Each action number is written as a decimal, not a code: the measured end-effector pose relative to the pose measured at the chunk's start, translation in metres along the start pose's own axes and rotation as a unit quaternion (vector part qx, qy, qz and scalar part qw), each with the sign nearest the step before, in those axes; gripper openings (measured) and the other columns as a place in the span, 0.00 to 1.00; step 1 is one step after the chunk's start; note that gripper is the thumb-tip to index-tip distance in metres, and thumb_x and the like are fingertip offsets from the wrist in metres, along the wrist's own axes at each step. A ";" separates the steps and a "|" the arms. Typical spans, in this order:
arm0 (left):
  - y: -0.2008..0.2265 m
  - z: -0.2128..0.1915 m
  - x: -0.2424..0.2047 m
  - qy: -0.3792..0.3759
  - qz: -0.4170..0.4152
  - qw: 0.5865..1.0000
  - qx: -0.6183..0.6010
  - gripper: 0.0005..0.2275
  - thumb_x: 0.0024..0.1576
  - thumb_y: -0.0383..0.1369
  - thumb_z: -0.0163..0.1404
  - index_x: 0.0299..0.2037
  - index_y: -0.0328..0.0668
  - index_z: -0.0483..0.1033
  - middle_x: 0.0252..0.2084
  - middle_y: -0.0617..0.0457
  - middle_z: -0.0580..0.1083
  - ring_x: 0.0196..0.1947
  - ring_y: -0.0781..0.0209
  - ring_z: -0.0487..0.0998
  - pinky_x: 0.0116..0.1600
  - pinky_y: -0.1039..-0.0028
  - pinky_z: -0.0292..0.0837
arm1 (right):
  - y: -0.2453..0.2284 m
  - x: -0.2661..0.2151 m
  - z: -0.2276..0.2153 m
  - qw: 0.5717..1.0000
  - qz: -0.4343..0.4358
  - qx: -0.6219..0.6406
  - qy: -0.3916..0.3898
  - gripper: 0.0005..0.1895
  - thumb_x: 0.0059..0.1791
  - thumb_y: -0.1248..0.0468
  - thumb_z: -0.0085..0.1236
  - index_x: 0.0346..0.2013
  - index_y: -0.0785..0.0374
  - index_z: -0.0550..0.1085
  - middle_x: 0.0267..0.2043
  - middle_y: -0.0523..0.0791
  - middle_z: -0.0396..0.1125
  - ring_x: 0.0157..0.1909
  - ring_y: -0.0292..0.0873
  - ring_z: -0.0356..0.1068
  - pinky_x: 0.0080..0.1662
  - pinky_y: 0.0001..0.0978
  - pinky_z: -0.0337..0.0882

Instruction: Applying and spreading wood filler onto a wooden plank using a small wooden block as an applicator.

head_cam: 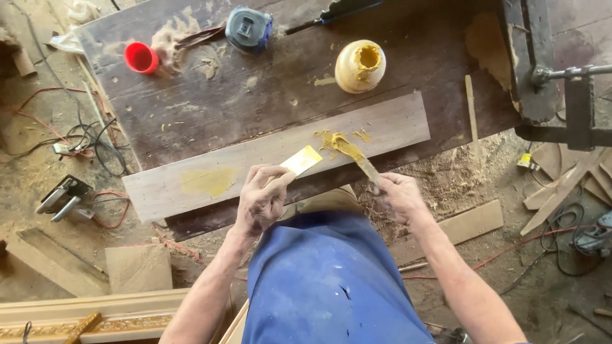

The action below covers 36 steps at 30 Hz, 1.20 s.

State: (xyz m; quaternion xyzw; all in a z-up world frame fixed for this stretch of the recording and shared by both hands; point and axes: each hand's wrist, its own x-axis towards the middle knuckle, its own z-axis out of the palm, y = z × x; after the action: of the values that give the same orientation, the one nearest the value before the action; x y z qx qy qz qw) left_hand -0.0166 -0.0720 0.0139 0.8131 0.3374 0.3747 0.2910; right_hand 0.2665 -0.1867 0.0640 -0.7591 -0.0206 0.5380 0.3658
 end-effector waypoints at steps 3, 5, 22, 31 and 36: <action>0.020 -0.013 0.008 0.012 -0.022 0.999 -0.025 0.10 0.58 0.23 0.51 0.43 0.47 0.85 0.43 0.50 0.78 0.42 0.51 0.78 0.50 0.64 0.78 | 0.014 0.018 -0.026 0.998 -0.052 -0.035 0.023 0.06 0.50 0.62 0.63 0.38 0.60 0.81 0.18 0.47 0.66 0.11 0.26 0.54 0.13 0.19 0.55; 0.022 -0.023 0.010 0.010 -0.006 1.000 0.018 0.11 0.57 0.23 0.52 0.43 0.49 0.85 0.43 0.50 0.77 0.43 0.50 0.78 0.50 0.63 0.78 | 0.021 0.039 -0.030 0.997 -0.074 -0.034 0.013 0.07 0.51 0.62 0.61 0.40 0.61 0.81 0.19 0.47 0.64 0.11 0.28 0.53 0.14 0.21 0.55; 0.045 0.010 -0.014 -0.217 0.117 0.931 0.268 0.09 0.56 0.32 0.47 0.43 0.43 0.76 0.40 0.45 0.73 0.46 0.47 0.75 0.49 0.64 0.72 | -0.012 0.059 -0.078 0.932 -0.224 -0.278 0.060 0.08 0.51 0.60 0.56 0.35 0.50 0.83 0.19 0.40 0.66 0.26 0.31 0.64 0.34 0.30 0.70; 0.074 0.065 0.027 -0.028 -0.096 0.990 0.100 0.10 0.58 0.30 0.53 0.48 0.49 0.81 0.40 0.52 0.78 0.39 0.51 0.81 0.43 0.67 0.80 | -0.025 0.126 -0.096 0.925 -0.305 -0.229 0.009 0.10 0.57 0.59 0.50 0.42 0.62 0.74 0.25 0.50 0.64 0.30 0.45 0.65 0.36 0.42 0.68; 0.079 0.137 0.033 0.006 -0.004 0.953 0.302 0.18 0.51 0.26 0.50 0.53 0.39 0.77 0.46 0.44 0.75 0.45 0.47 0.80 0.53 0.65 0.78 | -0.047 0.132 -0.097 0.886 -0.326 -0.331 -0.017 0.20 0.43 0.60 0.69 0.40 0.61 0.67 0.24 0.50 0.64 0.33 0.56 0.71 0.40 0.55 0.68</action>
State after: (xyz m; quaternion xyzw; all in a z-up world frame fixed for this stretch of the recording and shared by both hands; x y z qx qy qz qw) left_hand 0.1359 -0.1241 0.0100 0.8592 0.4402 0.2590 0.0309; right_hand 0.4196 -0.1474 0.0002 -0.7775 -0.4496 0.3632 0.2480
